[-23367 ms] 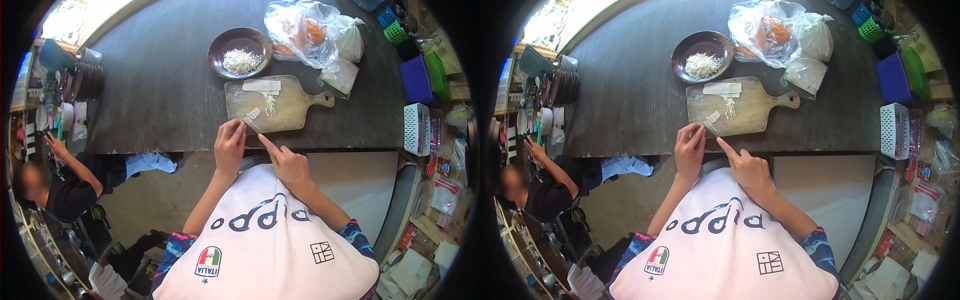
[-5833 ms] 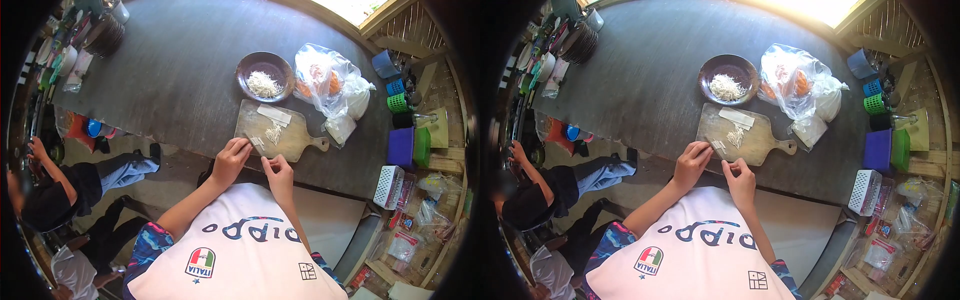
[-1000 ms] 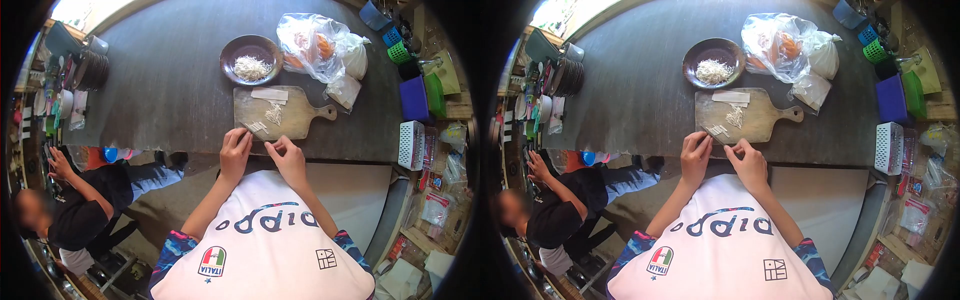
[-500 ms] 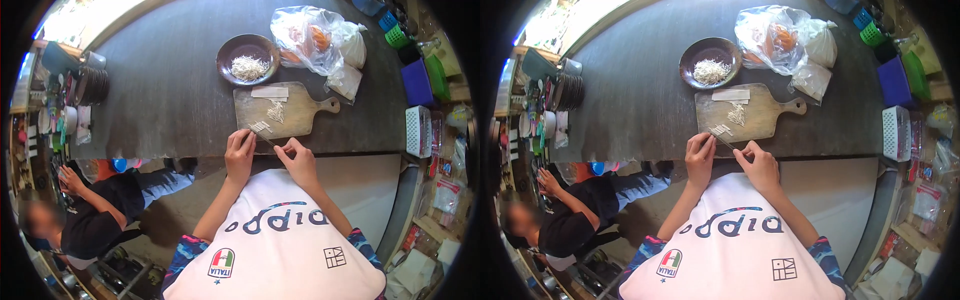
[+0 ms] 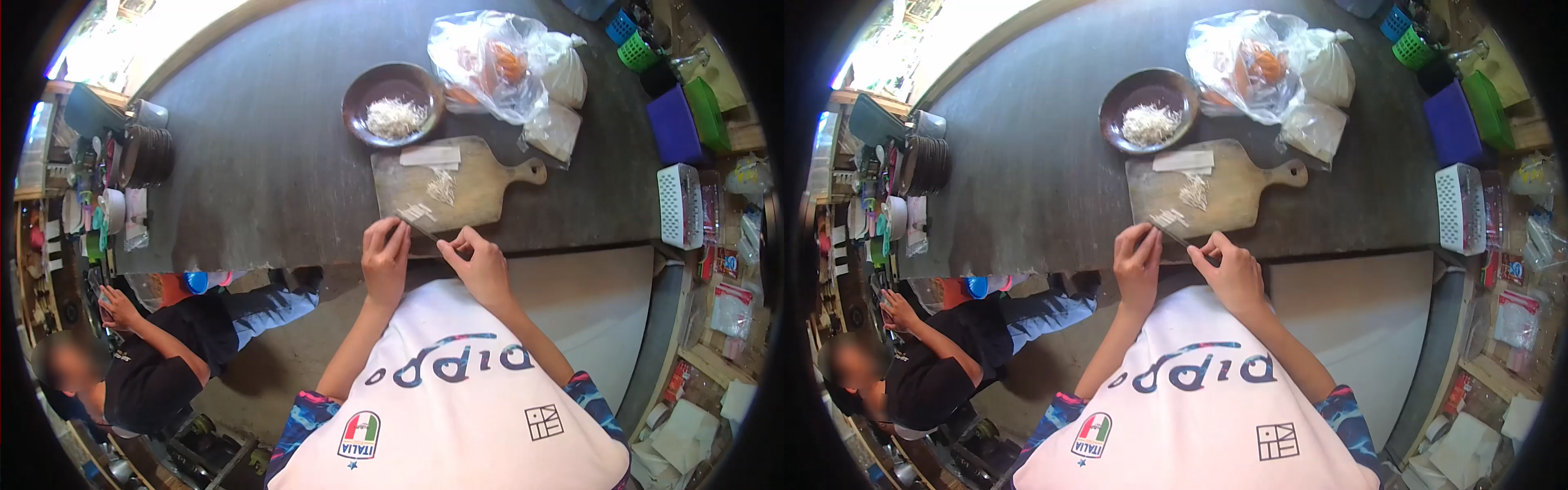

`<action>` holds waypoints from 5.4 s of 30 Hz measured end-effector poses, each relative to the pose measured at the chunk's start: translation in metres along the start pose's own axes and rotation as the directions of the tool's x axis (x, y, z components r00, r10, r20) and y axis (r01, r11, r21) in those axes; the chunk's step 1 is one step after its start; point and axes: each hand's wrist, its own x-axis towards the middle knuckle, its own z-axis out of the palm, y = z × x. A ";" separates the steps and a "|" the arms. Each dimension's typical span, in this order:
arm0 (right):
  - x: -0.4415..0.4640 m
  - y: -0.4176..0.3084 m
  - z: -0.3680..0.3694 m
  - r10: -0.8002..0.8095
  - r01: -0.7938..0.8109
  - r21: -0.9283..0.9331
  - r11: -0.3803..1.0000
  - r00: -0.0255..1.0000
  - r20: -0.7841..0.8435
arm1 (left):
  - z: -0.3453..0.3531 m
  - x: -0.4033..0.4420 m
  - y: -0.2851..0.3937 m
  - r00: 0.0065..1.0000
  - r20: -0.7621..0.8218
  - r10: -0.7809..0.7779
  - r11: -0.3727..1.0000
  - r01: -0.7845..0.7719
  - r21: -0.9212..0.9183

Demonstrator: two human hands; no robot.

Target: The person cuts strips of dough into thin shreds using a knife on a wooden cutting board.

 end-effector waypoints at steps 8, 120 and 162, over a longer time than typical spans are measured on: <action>0.000 0.001 0.002 -0.021 0.021 0.013 1.000 1.000 -0.002 | 0.000 -0.002 -0.004 1.000 0.001 0.009 1.000 -0.009 0.009; 0.008 0.000 0.011 -0.030 0.030 0.044 0.999 1.000 0.002 | -0.004 -0.004 -0.007 1.000 -0.013 -0.013 0.999 0.013 -0.042; -0.002 0.003 0.008 0.000 0.000 0.033 0.999 1.000 0.014 | -0.004 -0.004 -0.008 0.998 -0.050 -0.049 0.995 0.044 -0.091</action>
